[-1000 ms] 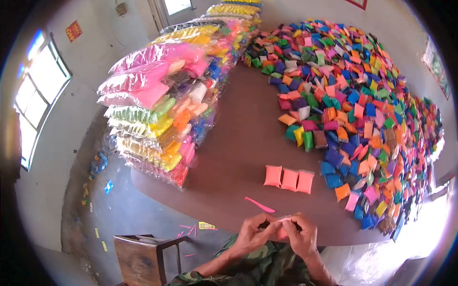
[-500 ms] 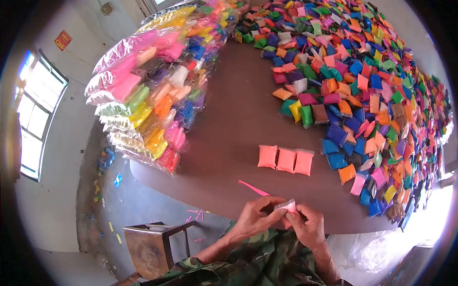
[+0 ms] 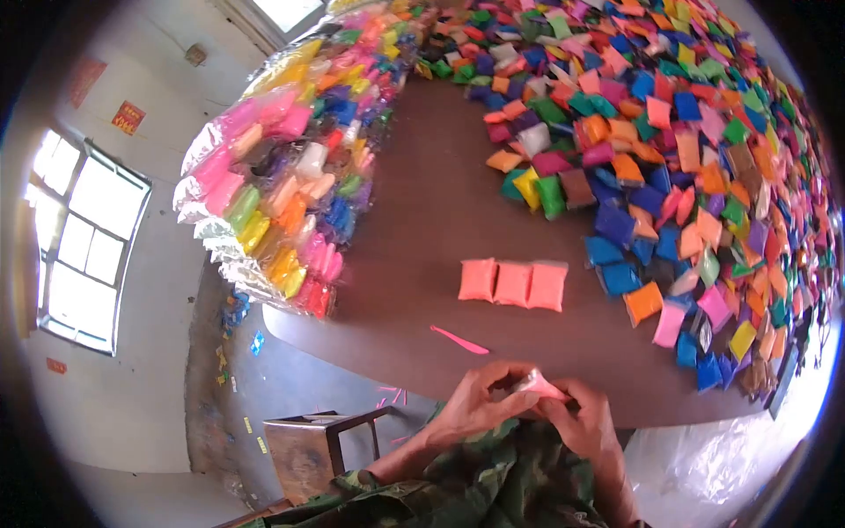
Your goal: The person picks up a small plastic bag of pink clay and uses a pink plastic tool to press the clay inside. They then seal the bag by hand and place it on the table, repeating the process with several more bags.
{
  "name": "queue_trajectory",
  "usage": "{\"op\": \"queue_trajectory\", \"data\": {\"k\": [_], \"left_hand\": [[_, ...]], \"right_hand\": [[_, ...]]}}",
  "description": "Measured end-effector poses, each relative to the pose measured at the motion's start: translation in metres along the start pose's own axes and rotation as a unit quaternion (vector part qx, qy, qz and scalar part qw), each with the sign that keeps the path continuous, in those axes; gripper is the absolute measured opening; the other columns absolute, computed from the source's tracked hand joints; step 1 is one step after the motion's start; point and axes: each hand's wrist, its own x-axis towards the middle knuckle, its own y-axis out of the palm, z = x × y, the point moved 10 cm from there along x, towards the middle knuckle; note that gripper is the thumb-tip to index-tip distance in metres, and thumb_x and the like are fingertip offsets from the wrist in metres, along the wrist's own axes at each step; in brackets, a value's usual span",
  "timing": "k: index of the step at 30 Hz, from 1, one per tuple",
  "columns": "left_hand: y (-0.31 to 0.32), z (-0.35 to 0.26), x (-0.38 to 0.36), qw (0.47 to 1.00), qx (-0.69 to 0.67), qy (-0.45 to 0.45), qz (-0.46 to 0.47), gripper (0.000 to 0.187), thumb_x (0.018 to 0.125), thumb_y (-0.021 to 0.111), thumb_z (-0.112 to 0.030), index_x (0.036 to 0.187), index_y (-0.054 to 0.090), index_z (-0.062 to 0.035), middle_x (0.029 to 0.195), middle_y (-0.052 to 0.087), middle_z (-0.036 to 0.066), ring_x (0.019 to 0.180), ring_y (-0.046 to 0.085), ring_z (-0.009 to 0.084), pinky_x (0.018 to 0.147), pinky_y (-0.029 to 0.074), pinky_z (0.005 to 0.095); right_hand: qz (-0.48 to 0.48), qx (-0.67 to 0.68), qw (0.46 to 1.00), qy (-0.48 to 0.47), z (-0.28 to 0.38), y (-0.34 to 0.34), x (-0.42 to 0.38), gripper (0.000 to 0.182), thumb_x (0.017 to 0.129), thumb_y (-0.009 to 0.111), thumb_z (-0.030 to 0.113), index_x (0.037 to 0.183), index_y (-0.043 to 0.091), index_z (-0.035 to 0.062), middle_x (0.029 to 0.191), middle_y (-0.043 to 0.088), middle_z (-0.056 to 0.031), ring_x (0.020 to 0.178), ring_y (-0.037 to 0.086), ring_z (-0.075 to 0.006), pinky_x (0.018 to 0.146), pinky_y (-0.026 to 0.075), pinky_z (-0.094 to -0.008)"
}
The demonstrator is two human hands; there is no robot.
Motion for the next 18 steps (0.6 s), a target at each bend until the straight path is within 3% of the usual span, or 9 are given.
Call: {"op": "queue_trajectory", "data": {"k": [1,3,5,7,10,11,13,18], "left_hand": [[0.005,-0.005,0.000,1.000,-0.001,0.026,-0.007,0.028,0.104,0.078,-0.016,0.123,0.073,0.0043,0.100,0.075,0.004,0.089,0.068,0.0085,0.080,0.057,0.0279],[0.015,0.004,0.002,1.000,-0.007,-0.015,0.024,0.025,0.104,0.078,-0.014,0.120,0.074,0.0042,0.100,0.075,0.003,0.090,0.069,0.0093,0.080,0.058,0.0281],[0.027,0.013,-0.002,0.997,-0.048,-0.052,0.030,0.020,0.103,0.079,-0.011,0.115,0.076,0.0039,0.098,0.076,0.004,0.089,0.071,0.0102,0.079,0.059,0.0282],[0.026,0.005,0.002,0.999,-0.021,-0.027,0.007,0.016,0.101,0.081,-0.009,0.111,0.078,0.0028,0.095,0.078,0.007,0.088,0.073,0.0119,0.078,0.059,0.0292],[0.022,-0.013,0.003,0.992,0.115,0.057,-0.018,0.013,0.098,0.083,-0.008,0.107,0.080,0.0009,0.093,0.080,0.011,0.086,0.075,0.0147,0.076,0.059,0.0313],[0.021,-0.018,0.003,0.987,0.141,0.072,-0.026,0.013,0.098,0.084,-0.008,0.107,0.080,0.0004,0.093,0.080,0.012,0.086,0.075,0.0148,0.075,0.059,0.0312],[0.022,-0.022,0.002,0.980,0.171,0.096,-0.027,0.014,0.098,0.084,-0.009,0.107,0.079,0.0014,0.093,0.080,0.010,0.087,0.075,0.0132,0.076,0.059,0.0303],[0.025,-0.002,0.006,0.999,0.040,-0.009,0.009,0.018,0.099,0.084,-0.010,0.111,0.077,0.0021,0.093,0.078,0.007,0.087,0.071,0.0101,0.076,0.056,0.0277]], "right_hand": [[-0.003,-0.020,0.999,-0.027,0.010,-0.002,0.001,0.018,0.097,0.077,0.009,0.111,0.075,-0.0023,0.092,0.074,-0.0081,0.082,0.064,-0.0123,0.073,0.054,-0.0325],[0.018,-0.088,0.996,0.005,0.000,-0.005,-0.002,0.014,0.096,0.076,0.008,0.105,0.073,-0.0011,0.086,0.070,-0.0088,0.077,0.061,-0.0127,0.069,0.053,-0.0340],[0.021,-0.058,0.998,0.029,-0.003,-0.010,-0.005,0.009,0.097,0.075,0.007,0.100,0.072,-0.0008,0.082,0.066,-0.0087,0.074,0.060,-0.0125,0.065,0.051,-0.0346],[0.038,-0.064,0.995,0.071,-0.007,-0.012,-0.009,0.015,0.099,0.075,0.011,0.108,0.074,-0.0006,0.086,0.068,-0.0066,0.076,0.060,-0.0123,0.068,0.051,-0.0326],[0.004,0.014,0.999,-0.029,0.010,-0.014,-0.007,0.023,0.100,0.076,0.014,0.119,0.075,0.0000,0.090,0.070,-0.0044,0.079,0.062,-0.0111,0.070,0.052,-0.0303],[0.014,0.039,0.999,-0.027,0.004,-0.012,-0.008,0.031,0.101,0.076,0.013,0.129,0.074,0.0010,0.094,0.072,-0.0035,0.083,0.063,-0.0102,0.073,0.052,-0.0295],[0.004,0.064,0.998,-0.004,-0.007,-0.011,-0.011,0.028,0.101,0.076,0.012,0.127,0.075,0.0010,0.093,0.072,-0.0035,0.082,0.063,-0.0095,0.073,0.053,-0.0291],[-0.047,0.040,0.998,0.005,-0.009,-0.019,-0.017,0.022,0.101,0.076,0.010,0.121,0.079,0.0018,0.088,0.073,-0.0032,0.080,0.063,-0.0075,0.071,0.052,-0.0279]]}}
